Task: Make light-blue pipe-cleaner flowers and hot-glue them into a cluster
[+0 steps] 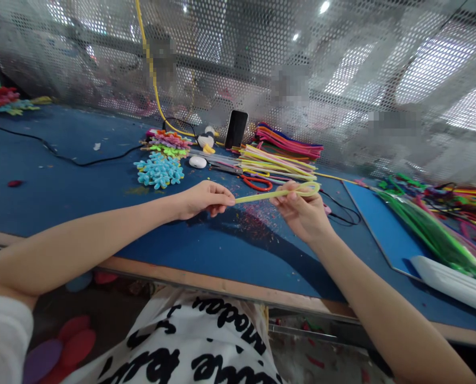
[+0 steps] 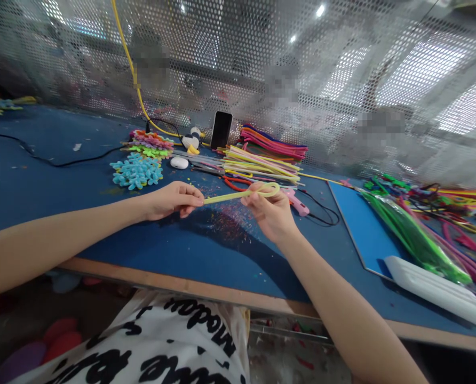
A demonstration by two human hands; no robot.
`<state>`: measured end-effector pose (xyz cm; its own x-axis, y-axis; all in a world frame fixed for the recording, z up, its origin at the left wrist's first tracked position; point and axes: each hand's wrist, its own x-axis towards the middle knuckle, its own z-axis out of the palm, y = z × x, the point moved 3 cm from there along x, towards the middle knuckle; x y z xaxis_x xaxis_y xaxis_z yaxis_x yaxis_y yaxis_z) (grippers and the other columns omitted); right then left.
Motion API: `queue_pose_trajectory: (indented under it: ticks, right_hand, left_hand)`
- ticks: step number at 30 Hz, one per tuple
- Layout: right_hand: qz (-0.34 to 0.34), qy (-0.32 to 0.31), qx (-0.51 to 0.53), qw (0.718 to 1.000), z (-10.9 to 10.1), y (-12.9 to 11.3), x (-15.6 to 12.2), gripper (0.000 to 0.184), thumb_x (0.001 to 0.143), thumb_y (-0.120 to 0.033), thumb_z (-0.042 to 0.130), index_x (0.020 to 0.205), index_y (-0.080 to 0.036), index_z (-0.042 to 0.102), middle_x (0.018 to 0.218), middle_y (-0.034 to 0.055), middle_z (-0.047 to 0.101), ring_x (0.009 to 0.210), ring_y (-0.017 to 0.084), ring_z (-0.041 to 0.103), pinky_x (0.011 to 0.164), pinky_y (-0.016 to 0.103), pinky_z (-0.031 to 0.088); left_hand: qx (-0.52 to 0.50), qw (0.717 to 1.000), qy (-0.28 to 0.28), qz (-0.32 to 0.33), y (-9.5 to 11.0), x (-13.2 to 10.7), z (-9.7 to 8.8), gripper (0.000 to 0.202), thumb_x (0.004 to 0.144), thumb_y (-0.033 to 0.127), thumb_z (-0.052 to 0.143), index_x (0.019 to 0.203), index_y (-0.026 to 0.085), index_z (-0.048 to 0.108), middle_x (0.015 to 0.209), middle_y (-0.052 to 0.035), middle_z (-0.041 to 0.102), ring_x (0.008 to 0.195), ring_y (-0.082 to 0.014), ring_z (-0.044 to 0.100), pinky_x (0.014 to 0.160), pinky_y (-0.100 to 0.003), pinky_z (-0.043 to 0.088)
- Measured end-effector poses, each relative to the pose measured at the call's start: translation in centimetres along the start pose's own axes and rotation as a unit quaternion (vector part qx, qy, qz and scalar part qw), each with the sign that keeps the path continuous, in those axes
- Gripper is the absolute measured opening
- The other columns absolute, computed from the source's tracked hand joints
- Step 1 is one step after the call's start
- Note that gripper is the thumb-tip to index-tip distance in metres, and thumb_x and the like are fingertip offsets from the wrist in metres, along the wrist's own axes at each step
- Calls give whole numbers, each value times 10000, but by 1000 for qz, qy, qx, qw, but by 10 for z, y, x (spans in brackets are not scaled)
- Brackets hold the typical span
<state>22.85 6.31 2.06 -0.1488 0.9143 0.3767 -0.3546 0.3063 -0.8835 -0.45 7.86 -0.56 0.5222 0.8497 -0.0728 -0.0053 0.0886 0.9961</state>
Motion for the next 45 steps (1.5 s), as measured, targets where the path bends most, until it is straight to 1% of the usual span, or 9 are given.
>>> queue_pose_trajectory:
  ticks: [6, 10, 15, 28, 33, 37, 40, 42, 45]
  right_hand:
    - [-16, -11, -28, 999, -7, 0, 4, 232, 657, -377, 926, 768, -274, 750, 668, -31, 530, 668, 127, 483, 650, 335, 507]
    - [-16, -13, -15, 1000, -9, 1, 4, 209, 661, -346, 928, 710, -260, 744, 703, -35, 557, 661, 100, 489, 648, 302, 512]
    - [-14, -8, -1, 1000, -11, 2, 6, 232, 652, -368, 936, 809, -282, 788, 654, -43, 537, 638, 95, 483, 645, 285, 511]
    - [-17, 23, -3, 1000, -15, 2, 9, 256, 601, -385, 953, 740, -282, 765, 670, -48, 525, 590, 87, 418, 622, 306, 491]
    - [-19, 8, -7, 1000, -17, 4, 10, 263, 641, -418, 931, 812, -298, 771, 626, -57, 491, 586, 94, 411, 638, 309, 505]
    - [-17, 15, -6, 1000, -19, 4, 11, 261, 635, -411, 936, 781, -290, 757, 635, -57, 500, 579, 91, 416, 637, 303, 516]
    - [2, 4, 9, 1000, -16, 3, 10, 266, 643, -414, 932, 794, -296, 749, 630, -63, 472, 584, 85, 423, 641, 280, 518]
    - [33, -7, 14, 999, -13, 4, 7, 288, 639, -435, 932, 806, -295, 744, 625, -63, 466, 592, 88, 436, 641, 275, 519]
    - [93, -25, 4, 995, -5, 9, 2, 345, 588, -473, 948, 791, -273, 752, 600, -51, 513, 598, 108, 478, 618, 287, 513]
  left_hand:
    - [4, 1000, 2, 7, 2, 1, -4, 148, 730, 258, 785, 713, 140, 697, 506, 20, 586, 412, -59, 465, 417, -176, 381]
    - [5, 1000, 5, 7, 2, 2, -5, 139, 729, 247, 780, 715, 136, 697, 508, 19, 588, 411, -61, 471, 413, -174, 381]
    - [7, 1000, 6, 3, 1, 3, -6, 118, 742, 229, 763, 716, 135, 697, 508, 23, 584, 406, -60, 464, 410, -176, 380]
    - [13, 1000, 19, -5, 0, 5, -10, 83, 759, 204, 743, 722, 143, 700, 515, 29, 578, 422, -59, 449, 415, -183, 364]
    - [15, 1000, 13, -6, -1, 6, -9, 85, 761, 208, 742, 726, 142, 702, 513, 27, 580, 423, -62, 458, 416, -183, 369]
    - [17, 1000, 9, -4, -4, 7, -13, 113, 749, 237, 769, 738, 144, 706, 522, 27, 592, 429, -62, 469, 424, -181, 372]
    - [9, 999, -50, -10, -3, 6, -18, 171, 727, 292, 805, 763, 151, 716, 624, -8, 687, 518, -90, 584, 520, -199, 470]
    - [-12, 991, -132, -23, -1, 3, -18, 260, 704, 355, 816, 852, 152, 749, 804, -60, 769, 706, -152, 699, 706, -256, 561]
    - [-48, 972, -223, -57, 2, -2, -9, 472, 726, 484, 758, 1050, 141, 770, 1056, -115, 784, 981, -239, 726, 943, -344, 547]
